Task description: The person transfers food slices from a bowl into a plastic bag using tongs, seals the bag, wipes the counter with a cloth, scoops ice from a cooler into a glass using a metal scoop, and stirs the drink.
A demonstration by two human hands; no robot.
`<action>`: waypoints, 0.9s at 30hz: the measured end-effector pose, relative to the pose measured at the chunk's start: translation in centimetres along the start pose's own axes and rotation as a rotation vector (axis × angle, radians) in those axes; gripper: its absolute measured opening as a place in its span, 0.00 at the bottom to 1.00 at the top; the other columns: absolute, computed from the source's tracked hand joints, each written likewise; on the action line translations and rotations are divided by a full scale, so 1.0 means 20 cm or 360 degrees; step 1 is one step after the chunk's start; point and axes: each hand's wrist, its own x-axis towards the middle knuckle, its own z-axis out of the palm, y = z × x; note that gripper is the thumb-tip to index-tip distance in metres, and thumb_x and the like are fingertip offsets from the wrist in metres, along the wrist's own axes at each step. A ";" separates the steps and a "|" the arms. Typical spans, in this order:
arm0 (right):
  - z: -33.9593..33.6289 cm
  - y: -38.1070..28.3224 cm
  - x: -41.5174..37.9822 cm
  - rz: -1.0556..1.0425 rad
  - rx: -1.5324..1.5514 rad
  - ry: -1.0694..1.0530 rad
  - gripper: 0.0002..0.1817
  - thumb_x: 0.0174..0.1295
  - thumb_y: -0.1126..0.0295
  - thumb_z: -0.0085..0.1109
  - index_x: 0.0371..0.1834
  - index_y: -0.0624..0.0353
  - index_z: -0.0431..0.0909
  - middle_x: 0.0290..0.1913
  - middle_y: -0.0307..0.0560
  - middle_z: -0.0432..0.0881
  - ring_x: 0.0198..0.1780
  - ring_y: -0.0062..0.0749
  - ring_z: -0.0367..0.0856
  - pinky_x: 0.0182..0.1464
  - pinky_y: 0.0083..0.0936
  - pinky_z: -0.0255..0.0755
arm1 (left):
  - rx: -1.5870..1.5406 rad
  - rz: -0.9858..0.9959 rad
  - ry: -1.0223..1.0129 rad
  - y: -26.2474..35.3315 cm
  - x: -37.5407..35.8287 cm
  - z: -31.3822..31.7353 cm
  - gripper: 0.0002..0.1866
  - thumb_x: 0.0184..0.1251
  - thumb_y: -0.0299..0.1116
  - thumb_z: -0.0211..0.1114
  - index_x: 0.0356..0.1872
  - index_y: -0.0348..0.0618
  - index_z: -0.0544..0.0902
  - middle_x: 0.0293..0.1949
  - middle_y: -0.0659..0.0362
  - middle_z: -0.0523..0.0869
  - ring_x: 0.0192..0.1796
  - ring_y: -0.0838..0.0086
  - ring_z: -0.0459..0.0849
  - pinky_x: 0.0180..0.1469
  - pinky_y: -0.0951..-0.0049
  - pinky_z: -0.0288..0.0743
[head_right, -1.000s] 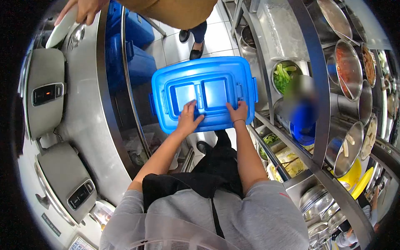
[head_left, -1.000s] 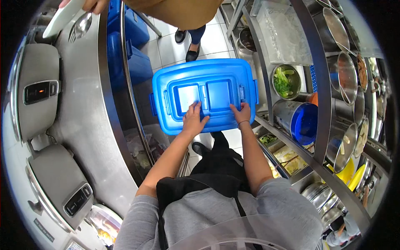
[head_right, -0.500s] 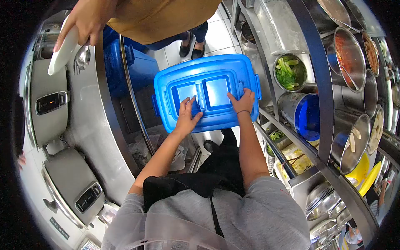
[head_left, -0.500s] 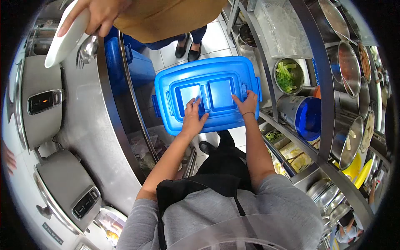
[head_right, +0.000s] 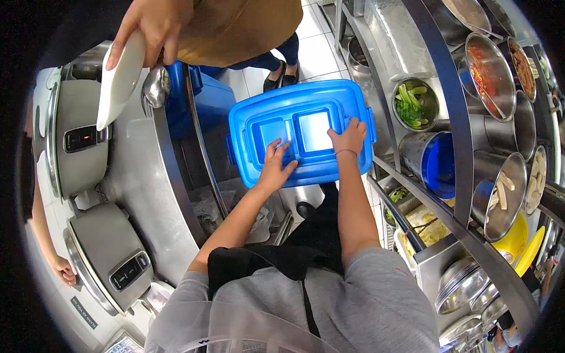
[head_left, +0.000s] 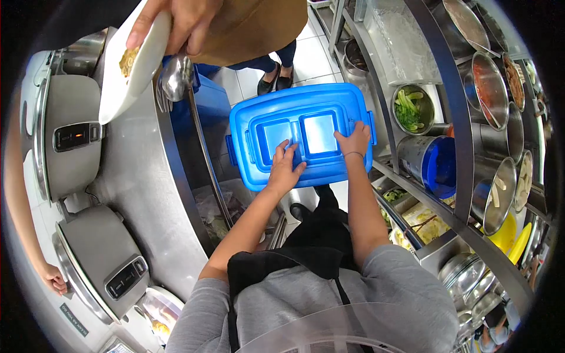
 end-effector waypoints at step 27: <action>0.74 -0.04 0.07 -0.0717 0.0060 -0.1397 0.11 0.54 0.64 0.56 0.36 0.57 0.79 0.40 0.49 0.82 0.40 0.41 0.80 0.42 0.33 0.73 | -0.0954 -0.0541 0.1148 0.09 -0.49 -0.84 0.29 0.56 0.25 0.59 0.60 0.41 0.61 0.49 0.58 0.71 0.51 0.75 0.69 0.55 0.74 0.61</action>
